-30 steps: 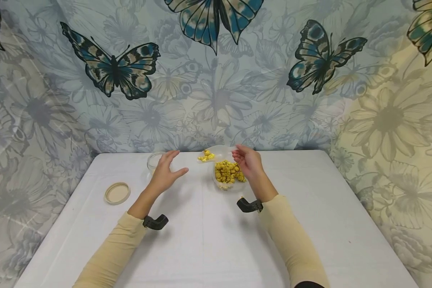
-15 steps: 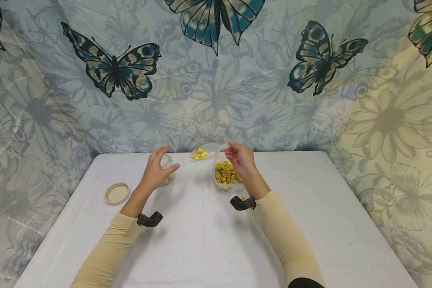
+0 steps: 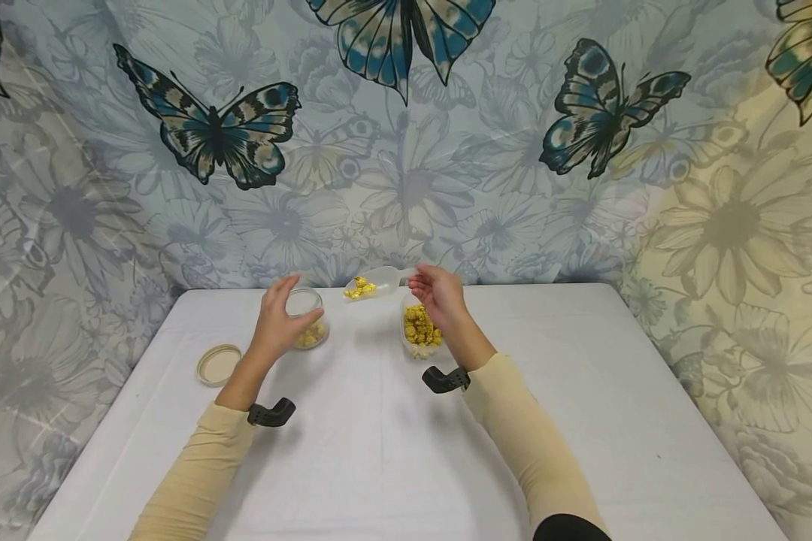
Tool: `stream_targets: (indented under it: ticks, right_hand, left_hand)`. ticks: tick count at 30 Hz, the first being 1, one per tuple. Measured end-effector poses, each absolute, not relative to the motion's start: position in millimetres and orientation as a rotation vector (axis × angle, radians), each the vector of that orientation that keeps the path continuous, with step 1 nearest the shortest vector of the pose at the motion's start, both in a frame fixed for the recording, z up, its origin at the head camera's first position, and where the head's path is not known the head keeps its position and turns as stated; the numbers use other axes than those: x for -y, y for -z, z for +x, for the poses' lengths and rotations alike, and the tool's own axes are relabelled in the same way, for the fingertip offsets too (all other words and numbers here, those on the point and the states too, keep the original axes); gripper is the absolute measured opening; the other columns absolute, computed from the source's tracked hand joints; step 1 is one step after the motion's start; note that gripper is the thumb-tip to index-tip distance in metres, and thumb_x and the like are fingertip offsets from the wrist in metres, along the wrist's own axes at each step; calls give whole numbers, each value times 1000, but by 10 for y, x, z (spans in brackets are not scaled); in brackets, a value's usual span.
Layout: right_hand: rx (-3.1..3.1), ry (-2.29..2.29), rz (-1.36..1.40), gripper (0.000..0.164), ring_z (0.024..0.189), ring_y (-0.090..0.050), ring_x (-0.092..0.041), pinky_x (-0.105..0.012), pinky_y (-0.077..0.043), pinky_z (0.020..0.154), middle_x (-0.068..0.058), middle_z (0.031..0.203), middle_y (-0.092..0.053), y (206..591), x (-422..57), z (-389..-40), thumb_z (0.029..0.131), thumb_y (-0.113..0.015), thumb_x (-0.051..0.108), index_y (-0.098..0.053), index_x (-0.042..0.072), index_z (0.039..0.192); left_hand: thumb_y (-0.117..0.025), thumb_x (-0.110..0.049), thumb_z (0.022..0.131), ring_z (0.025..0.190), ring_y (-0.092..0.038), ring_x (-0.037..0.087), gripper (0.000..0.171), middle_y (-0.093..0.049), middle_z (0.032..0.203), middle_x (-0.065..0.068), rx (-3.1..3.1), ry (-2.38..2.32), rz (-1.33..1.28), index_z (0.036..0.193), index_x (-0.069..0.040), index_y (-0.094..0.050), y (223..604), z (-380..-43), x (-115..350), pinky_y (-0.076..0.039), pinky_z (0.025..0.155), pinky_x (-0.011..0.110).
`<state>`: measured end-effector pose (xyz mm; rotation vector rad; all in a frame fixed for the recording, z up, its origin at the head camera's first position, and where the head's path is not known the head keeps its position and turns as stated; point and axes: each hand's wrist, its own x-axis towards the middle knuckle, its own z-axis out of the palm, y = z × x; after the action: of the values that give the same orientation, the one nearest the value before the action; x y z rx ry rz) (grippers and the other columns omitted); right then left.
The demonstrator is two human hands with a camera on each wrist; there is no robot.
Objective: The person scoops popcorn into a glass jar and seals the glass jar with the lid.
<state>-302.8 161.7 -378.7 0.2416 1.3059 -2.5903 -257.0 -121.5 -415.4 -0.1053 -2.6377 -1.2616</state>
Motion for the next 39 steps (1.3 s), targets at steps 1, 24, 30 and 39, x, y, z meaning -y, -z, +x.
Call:
stream_targets:
  ticks: [1,24,30,39]
  right_hand:
    - [-1302,2590,234,10,55,-63,-10,-14,-52,53,-6,66,-66,3791,-1604,-3033,102,-49,8,-57,3,98]
    - [-1409,2512,236,7,57,-63,-9,-14,-53,55,-4,70,-67,3896,-1163,-3115,100,-52,7,-54,4,106]
    - [-1439,2487,226,23,57,-64,-8,-14,-53,56,-4,71,-67,3913,-1075,-3125,100,-52,7,-51,-2,121]
    - [-1501,2460,233,28,59,-65,-9,-15,-55,58,-4,74,-67,3930,-990,-3138,99,-54,9,-52,-2,124]
  left_hand:
    - [-75,-33,84,144,-23,38,78,-27,155,17,2642,1262,-97,149,-9,-37,4161,-2570,1225,-28,115,59]
    - [-78,-42,81,144,-24,39,106,-27,154,22,2659,1412,85,156,-7,-12,4499,-2672,1453,-25,117,58]
    - [-77,-41,81,146,-22,41,107,-23,157,25,2630,1479,84,155,-1,-12,4606,-2710,1473,-23,119,56]
    - [-77,-40,82,146,-25,39,101,-25,156,26,2593,1531,107,153,2,-19,4721,-2756,1487,-22,120,52]
